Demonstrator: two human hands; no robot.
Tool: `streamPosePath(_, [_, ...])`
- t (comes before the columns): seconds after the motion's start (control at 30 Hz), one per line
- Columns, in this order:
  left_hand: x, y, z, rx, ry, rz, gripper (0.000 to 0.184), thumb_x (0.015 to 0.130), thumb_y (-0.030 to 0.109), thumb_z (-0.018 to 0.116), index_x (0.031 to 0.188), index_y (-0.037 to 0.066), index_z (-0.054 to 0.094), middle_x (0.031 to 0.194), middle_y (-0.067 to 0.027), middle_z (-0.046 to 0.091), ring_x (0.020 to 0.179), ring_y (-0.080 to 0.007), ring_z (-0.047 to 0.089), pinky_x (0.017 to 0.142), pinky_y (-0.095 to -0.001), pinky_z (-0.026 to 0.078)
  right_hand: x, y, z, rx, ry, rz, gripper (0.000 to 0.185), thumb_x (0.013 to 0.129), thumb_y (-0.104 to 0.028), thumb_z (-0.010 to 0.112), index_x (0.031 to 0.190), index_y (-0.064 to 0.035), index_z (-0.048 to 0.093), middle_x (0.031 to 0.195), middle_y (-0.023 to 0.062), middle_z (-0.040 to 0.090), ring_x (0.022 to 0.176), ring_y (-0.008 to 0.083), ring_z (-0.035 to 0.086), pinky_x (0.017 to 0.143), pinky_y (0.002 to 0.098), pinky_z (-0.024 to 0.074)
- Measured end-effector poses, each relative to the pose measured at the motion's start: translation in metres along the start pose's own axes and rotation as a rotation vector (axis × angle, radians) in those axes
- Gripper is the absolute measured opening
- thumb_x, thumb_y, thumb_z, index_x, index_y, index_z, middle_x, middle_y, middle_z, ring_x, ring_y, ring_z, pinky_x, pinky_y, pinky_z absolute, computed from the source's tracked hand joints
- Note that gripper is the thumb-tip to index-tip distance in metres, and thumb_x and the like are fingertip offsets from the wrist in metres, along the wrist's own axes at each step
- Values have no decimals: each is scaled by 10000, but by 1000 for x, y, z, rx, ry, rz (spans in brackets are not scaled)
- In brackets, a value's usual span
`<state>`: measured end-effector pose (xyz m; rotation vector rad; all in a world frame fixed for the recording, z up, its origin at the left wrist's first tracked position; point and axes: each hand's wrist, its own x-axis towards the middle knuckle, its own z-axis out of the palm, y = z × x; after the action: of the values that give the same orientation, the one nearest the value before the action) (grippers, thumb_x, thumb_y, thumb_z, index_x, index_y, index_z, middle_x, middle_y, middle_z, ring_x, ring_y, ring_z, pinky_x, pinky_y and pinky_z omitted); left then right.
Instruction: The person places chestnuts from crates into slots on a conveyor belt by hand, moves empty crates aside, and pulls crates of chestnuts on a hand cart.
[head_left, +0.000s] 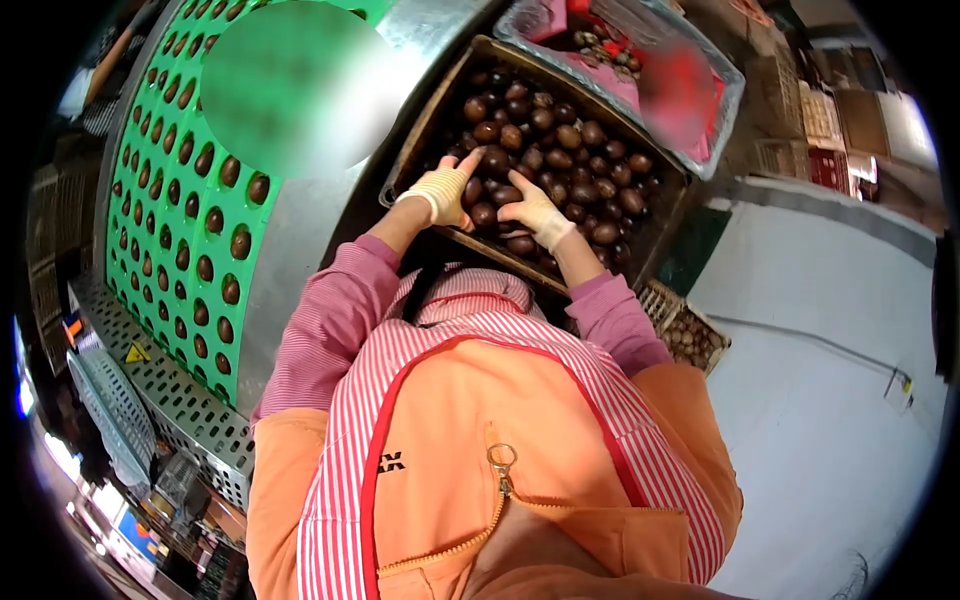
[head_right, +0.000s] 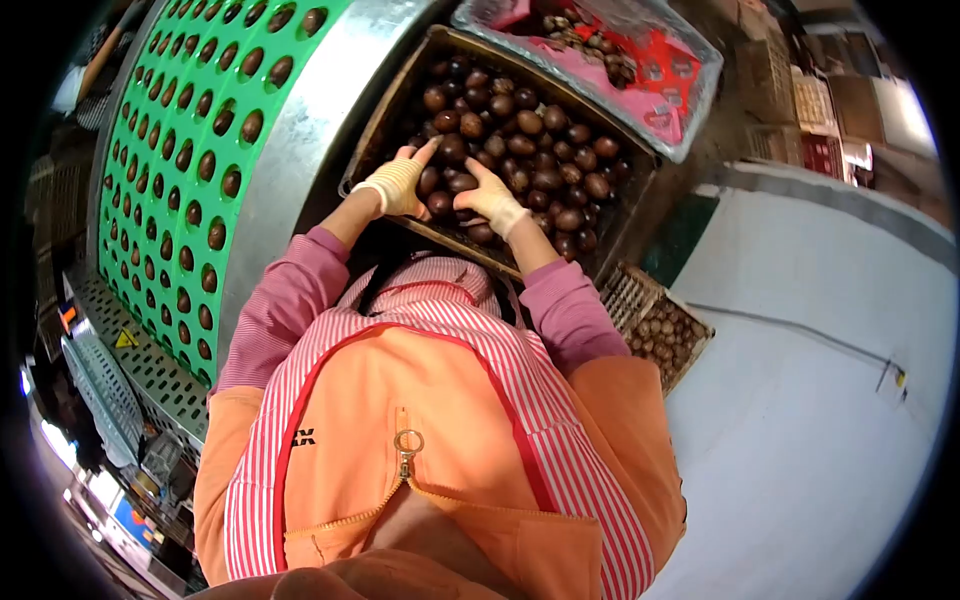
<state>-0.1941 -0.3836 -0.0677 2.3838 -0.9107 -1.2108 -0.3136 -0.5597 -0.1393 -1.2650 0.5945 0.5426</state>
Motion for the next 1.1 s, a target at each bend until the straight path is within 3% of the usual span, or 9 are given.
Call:
streamPosePath(0.07, [11, -13, 6, -148, 35, 40, 1261, 501, 209, 911, 1523, 137, 176, 1441, -256, 353, 1245, -438, 461, 1031, -424, 428, -35, -37, 11, 401, 32, 125, 899, 751, -151, 759, 1516, -127, 288, 1352, 85, 496, 1155, 251, 547, 879, 510, 499])
streamPosePath(0.13, [36, -31, 22, -253, 33, 246, 1220, 469, 295, 908, 1492, 103, 273, 1392, -266, 415, 1254, -436, 445, 1028, -427, 420, -33, -35, 14, 429, 15, 88, 759, 823, -326, 710, 1479, -176, 358, 1313, 52, 520, 1151, 229, 535, 833, 549, 481])
streamPosePath(0.27, [19, -7, 26, -289, 98, 176, 1152, 470, 402, 881, 1470, 181, 354, 1368, -264, 411, 1259, -436, 429, 1029, -458, 416, -20, -23, 27, 245, 260, 144, 561, 823, -515, 664, 1301, -263, 511, 1264, 5, 544, 1164, 228, 513, 865, 503, 454])
streamPosePath(0.43, [24, 1, 25, -551, 134, 159, 1081, 481, 419, 895, 1433, 239, 415, 1431, -231, 292, 1264, -447, 421, 1049, -459, 407, -18, -42, 22, 540, 232, 299, 631, 806, -617, 616, 1291, -225, 526, 1283, 23, 556, 1160, 231, 517, 957, 454, 431])
streamPosePath(0.8, [-28, 15, -28, -575, 340, 338, 1002, 478, 399, 887, 1380, 215, 489, 1465, -234, 242, 1298, -440, 400, 1070, -427, 397, -41, -100, 55, 493, 153, 70, 565, 875, -586, 521, 1321, -237, 509, 1304, 11, 558, 1191, 238, 528, 913, 461, 480])
streamPosePath(0.93, [-85, -4, -64, -573, 606, 394, 1012, 447, 379, 895, 1363, 202, 504, 1464, -240, 234, 1287, -443, 414, 1073, -422, 397, -32, -145, 99, 501, -94, -43, 598, 928, -555, 503, 1410, -210, 427, 1402, 43, 476, 1301, 235, 432, 1040, 427, 398])
streamPosePath(1.0, [-115, -31, -73, -626, 737, 445, 1032, 421, 340, 896, 1360, 185, 498, 1413, -255, 267, 1232, -461, 445, 1067, -438, 403, -16, -152, 131, 503, -248, -151, 482, 963, -424, 496, 1370, -168, 461, 1365, 65, 494, 1243, 244, 485, 1032, 442, 437])
streamPosePath(1.07, [-154, -63, -75, -553, 922, 356, 1048, 419, 331, 895, 1371, 185, 481, 1401, -254, 273, 1237, -467, 426, 1067, -450, 401, -17, -163, 186, 212, -393, -314, 530, 963, -399, 544, 1414, -150, 422, 1386, 59, 479, 1284, 231, 456, 1077, 411, 395])
streamPosePath(1.1, [-181, -80, -77, -649, 892, 305, 1053, 424, 327, 894, 1377, 189, 469, 1408, -251, 266, 1267, -470, 386, 1075, -457, 391, -6, -164, 211, 213, -463, -249, 530, 964, -386, 551, 1416, -143, 418, 1389, 62, 476, 1281, 229, 461, 1082, 402, 390])
